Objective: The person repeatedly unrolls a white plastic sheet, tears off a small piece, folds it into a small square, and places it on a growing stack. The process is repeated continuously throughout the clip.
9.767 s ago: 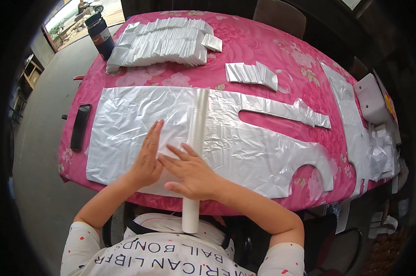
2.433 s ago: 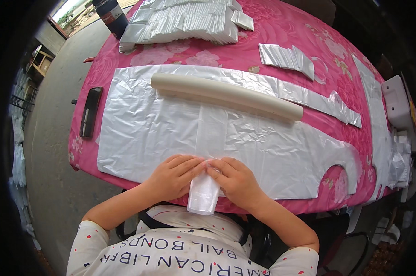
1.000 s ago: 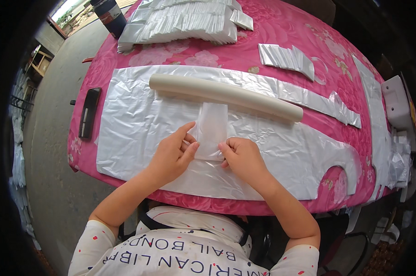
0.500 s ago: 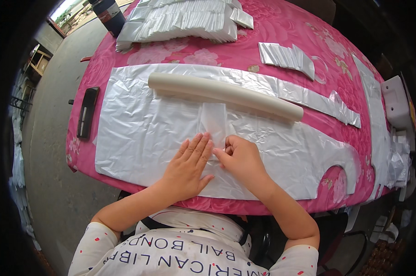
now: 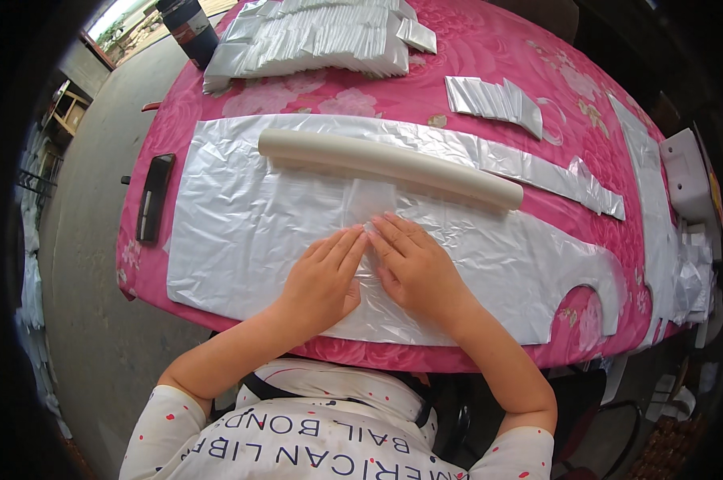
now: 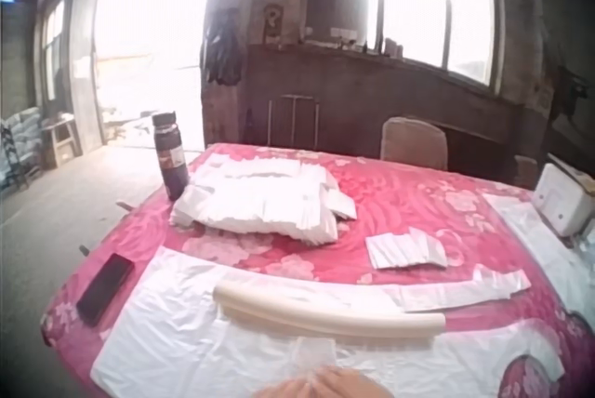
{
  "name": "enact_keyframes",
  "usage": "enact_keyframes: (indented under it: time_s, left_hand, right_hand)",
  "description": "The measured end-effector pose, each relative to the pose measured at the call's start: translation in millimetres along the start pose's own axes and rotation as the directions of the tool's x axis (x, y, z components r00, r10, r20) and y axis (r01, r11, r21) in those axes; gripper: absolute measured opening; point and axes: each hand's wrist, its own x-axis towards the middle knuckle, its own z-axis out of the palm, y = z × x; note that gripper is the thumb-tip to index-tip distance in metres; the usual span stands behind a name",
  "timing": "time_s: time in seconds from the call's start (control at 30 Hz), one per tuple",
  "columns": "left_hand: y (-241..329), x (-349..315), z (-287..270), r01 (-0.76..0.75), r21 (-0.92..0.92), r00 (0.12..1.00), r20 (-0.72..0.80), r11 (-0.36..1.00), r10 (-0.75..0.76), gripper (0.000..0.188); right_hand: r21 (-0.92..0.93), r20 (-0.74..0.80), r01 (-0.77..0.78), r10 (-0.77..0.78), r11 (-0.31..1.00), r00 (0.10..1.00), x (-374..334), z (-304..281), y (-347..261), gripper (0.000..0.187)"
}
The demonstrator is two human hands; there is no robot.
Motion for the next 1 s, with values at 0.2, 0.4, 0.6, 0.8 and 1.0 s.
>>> enact_keyframes:
  time_s: [0.2,0.4,0.6,0.8,1.0]
  left_hand:
    - [-6,8,2,-0.073,0.124,0.997,-0.029,0.990,0.077,0.043]
    - [-2,-7,-10,-0.144,-0.009,0.990,0.014,0.990,0.144,0.039]
    - [-2,-42,-17,-0.265,-0.076,0.964,-0.034,0.961,0.263,0.041]
    - [-7,-41,-14,-0.235,-0.166,0.972,-0.037,0.958,0.232,0.042]
    - [-5,-38,-13,-0.228,-0.174,0.974,-0.055,0.958,0.221,0.040]
  right_hand:
    - [0.080,0.022,0.000,-0.002,0.997,1.000,5,-1,17,0.046]
    - [0.085,-0.043,0.073,-0.070,0.994,0.997,0,2,9,0.033]
    - [0.079,-0.050,0.153,-0.150,0.985,0.987,-28,6,-19,0.024]
    - [0.115,-0.071,0.130,-0.123,0.985,0.990,-31,6,-19,0.028]
    - [0.166,-0.091,0.045,-0.030,0.985,0.995,-33,3,-14,0.026]
